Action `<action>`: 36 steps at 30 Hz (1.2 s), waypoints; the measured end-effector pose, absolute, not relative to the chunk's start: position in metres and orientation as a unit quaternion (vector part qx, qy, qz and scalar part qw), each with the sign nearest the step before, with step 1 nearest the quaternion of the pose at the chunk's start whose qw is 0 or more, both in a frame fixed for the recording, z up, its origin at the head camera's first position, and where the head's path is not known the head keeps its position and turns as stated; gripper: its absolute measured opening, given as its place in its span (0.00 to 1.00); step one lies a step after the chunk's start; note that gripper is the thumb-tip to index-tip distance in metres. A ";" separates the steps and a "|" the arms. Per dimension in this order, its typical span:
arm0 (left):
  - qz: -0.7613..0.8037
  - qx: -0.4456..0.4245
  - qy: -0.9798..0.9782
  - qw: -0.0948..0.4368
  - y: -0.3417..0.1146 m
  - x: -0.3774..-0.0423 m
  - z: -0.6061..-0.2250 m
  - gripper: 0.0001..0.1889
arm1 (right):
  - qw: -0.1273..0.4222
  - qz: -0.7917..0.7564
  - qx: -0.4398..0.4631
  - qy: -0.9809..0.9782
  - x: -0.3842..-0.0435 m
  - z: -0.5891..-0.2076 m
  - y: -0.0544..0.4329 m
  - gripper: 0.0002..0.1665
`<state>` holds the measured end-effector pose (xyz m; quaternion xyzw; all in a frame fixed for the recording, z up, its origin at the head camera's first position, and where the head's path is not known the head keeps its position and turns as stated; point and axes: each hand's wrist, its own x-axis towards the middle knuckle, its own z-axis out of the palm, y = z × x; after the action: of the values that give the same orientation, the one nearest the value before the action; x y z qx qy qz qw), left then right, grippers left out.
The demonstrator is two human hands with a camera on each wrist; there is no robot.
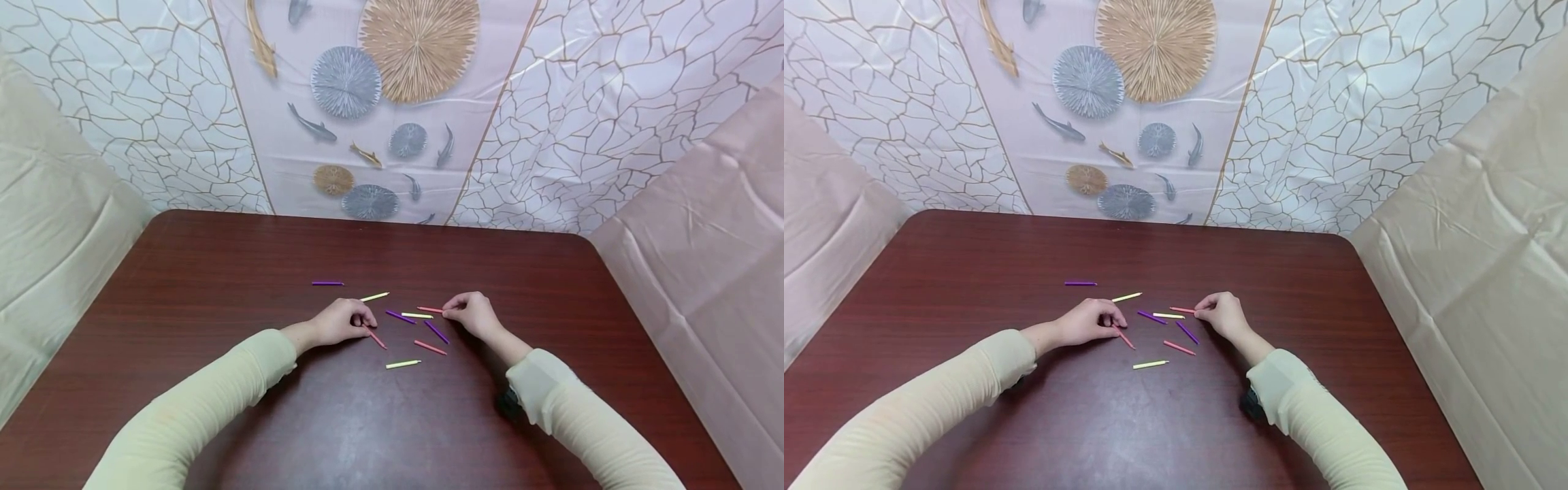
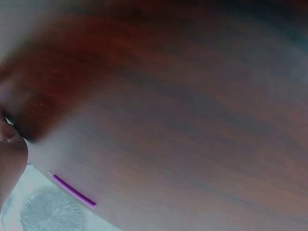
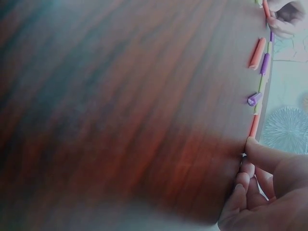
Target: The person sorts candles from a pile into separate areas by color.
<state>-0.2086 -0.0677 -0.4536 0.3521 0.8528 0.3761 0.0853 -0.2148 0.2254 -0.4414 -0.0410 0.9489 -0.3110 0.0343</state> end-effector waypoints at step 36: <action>0.368 0.352 0.858 0.063 -0.076 -0.204 -0.456 0.02 | 0.009 -0.312 -0.073 0.947 -0.214 -0.444 0.227 0.05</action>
<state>-0.2036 -0.0759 -0.4565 0.3523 0.8583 0.3678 0.0627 -0.2139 0.2272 -0.4437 -0.0732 0.9472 -0.3122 0.0086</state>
